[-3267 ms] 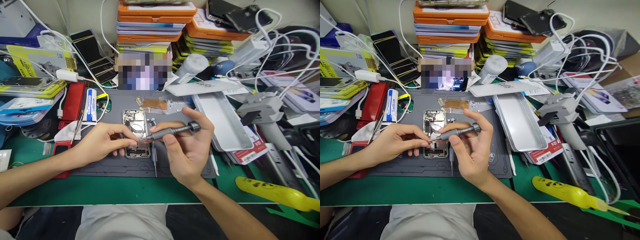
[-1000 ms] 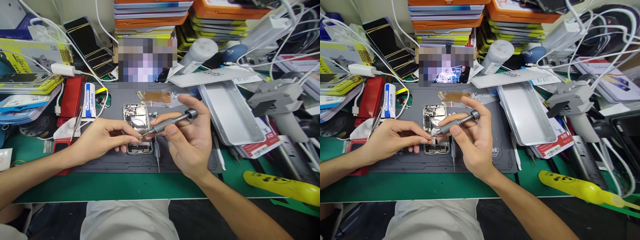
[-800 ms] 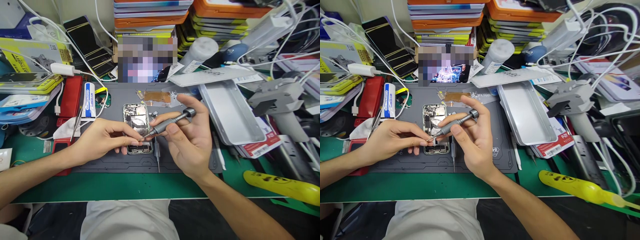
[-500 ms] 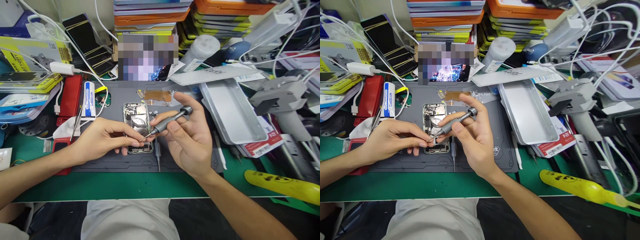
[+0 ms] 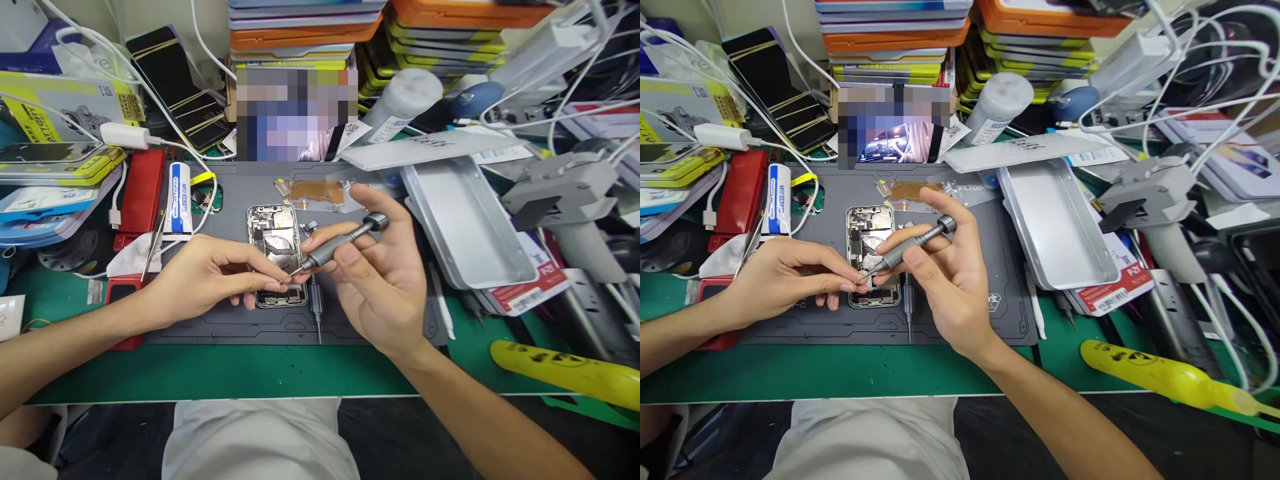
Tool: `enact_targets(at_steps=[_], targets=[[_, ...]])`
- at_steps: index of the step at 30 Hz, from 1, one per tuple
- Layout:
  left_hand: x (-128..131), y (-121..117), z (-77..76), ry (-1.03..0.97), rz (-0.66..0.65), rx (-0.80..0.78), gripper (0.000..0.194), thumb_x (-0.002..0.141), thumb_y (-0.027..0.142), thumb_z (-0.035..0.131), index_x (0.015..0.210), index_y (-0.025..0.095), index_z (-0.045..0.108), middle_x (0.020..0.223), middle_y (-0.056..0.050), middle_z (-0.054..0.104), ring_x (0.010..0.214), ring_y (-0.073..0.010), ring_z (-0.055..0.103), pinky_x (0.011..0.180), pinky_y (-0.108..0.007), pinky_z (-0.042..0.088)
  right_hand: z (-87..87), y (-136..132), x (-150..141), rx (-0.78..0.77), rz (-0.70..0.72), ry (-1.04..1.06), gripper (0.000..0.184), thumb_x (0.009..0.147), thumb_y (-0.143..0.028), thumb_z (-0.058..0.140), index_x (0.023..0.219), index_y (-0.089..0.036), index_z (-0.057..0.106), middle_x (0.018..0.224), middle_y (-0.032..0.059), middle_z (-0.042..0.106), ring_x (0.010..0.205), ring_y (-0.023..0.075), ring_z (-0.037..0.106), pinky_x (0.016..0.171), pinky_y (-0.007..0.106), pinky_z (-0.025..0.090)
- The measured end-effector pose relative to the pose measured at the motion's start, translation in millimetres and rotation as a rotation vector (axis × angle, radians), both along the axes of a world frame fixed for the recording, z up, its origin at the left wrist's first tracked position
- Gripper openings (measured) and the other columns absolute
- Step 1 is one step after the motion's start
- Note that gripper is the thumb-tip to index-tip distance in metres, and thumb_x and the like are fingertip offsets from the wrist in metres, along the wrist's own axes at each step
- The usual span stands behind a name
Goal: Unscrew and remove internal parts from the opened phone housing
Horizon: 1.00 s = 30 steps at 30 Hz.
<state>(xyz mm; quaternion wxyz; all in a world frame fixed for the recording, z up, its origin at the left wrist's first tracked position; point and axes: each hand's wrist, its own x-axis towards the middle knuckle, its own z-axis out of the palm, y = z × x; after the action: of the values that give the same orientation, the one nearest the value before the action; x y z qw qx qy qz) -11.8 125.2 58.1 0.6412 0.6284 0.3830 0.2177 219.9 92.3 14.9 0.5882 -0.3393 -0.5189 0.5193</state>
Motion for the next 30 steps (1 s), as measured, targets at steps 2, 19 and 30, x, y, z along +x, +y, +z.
enact_targets(at_steps=[2,19,30], targets=[[0,0,0.0,0.009,-0.003,0.005,0.011,0.096,0.026,0.079,0.101,0.020,0.087,0.087,-0.003,0.083,0.061,-0.0103,0.074,0.057,-0.015,0.057,0.6,0,0,-0.012,0.008,-0.006,0.046,0.102,-0.028,0.068,0.145,-0.038,0.055,0.100,0.0005,0.079,0.080,0.0187,0.077,0.062,0.031,0.071],[2,1,0.1,0.178,-0.010,0.155,0.029,0.108,0.038,0.060,0.105,0.018,0.082,0.090,-0.002,0.082,0.058,-0.0075,0.062,0.054,-0.017,0.047,3.5,-1,2,0.059,-0.111,-0.022,0.049,0.101,-0.028,0.066,0.147,-0.040,0.055,0.094,-0.0008,0.076,0.076,0.0183,0.074,0.055,0.028,0.067],[2,1,-1.8,0.207,0.008,0.229,0.039,0.114,0.040,0.046,0.102,0.019,0.076,0.069,0.005,0.071,0.058,-0.0092,0.058,0.065,-0.020,0.046,-6.1,-25,16,0.230,-0.205,-0.453,0.032,0.086,-0.035,0.085,0.111,-0.035,0.065,0.086,0.0025,0.077,0.073,0.0277,0.077,0.066,0.050,0.068]])
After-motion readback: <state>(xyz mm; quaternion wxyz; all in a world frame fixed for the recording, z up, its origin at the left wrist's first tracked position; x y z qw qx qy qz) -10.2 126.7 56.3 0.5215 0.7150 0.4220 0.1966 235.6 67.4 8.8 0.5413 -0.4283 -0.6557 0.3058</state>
